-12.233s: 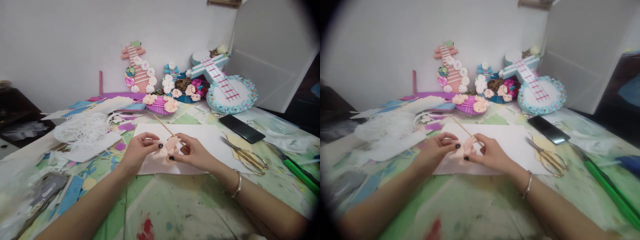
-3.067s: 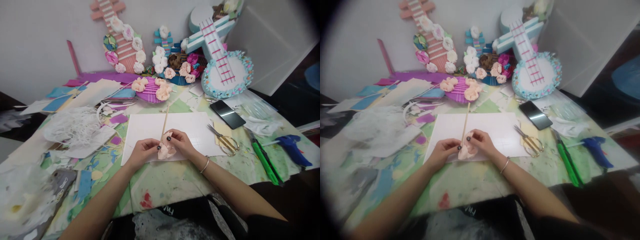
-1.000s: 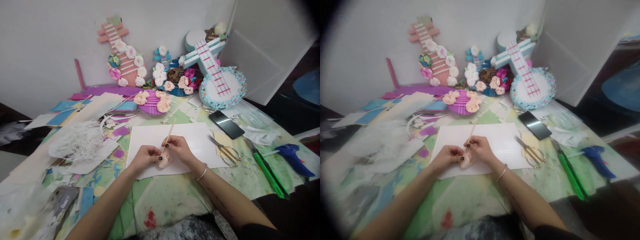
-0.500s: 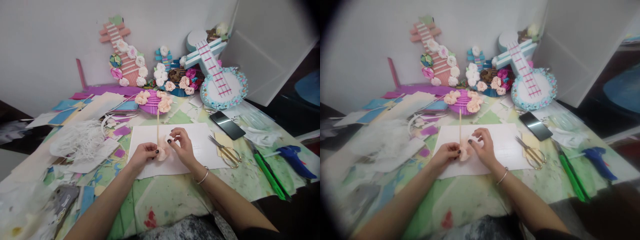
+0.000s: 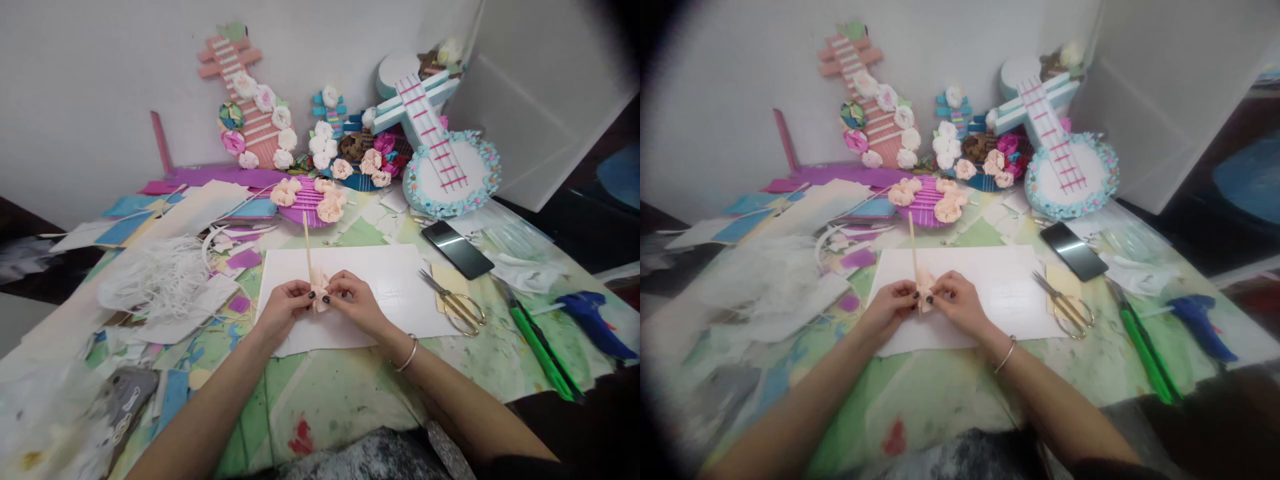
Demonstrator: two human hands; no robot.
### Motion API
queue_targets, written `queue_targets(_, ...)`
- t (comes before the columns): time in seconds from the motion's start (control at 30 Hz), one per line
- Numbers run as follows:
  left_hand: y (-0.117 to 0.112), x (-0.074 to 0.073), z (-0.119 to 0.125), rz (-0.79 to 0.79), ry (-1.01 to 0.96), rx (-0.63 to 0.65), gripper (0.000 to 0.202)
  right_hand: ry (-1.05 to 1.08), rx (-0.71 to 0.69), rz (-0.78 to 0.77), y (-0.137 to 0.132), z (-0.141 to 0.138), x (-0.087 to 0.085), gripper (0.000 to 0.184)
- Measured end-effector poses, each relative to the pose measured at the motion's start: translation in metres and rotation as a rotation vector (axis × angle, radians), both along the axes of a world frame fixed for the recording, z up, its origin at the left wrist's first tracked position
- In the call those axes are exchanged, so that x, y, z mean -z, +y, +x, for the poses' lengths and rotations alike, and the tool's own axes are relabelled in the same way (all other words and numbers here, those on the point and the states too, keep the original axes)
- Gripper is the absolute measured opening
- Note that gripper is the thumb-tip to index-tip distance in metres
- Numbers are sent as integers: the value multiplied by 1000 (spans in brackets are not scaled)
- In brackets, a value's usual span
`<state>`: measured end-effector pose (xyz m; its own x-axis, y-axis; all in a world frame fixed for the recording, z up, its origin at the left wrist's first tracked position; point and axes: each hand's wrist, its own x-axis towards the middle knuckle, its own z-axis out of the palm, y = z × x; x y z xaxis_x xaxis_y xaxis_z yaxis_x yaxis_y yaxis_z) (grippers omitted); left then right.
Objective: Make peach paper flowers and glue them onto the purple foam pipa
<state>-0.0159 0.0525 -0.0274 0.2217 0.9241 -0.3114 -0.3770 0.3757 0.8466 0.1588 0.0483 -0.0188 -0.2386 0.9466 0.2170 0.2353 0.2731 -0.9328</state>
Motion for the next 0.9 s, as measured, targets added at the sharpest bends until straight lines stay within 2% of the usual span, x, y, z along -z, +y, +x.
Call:
queue_targets(0.3, 1, -1, -3, -13, -19, 62, 22, 178, -91, -188, 5, 3, 6, 29)
queue_targets(0.9, 2, -2, -3, -19, -46, 93, 19, 397, -66, -381, 5, 5, 4, 25)
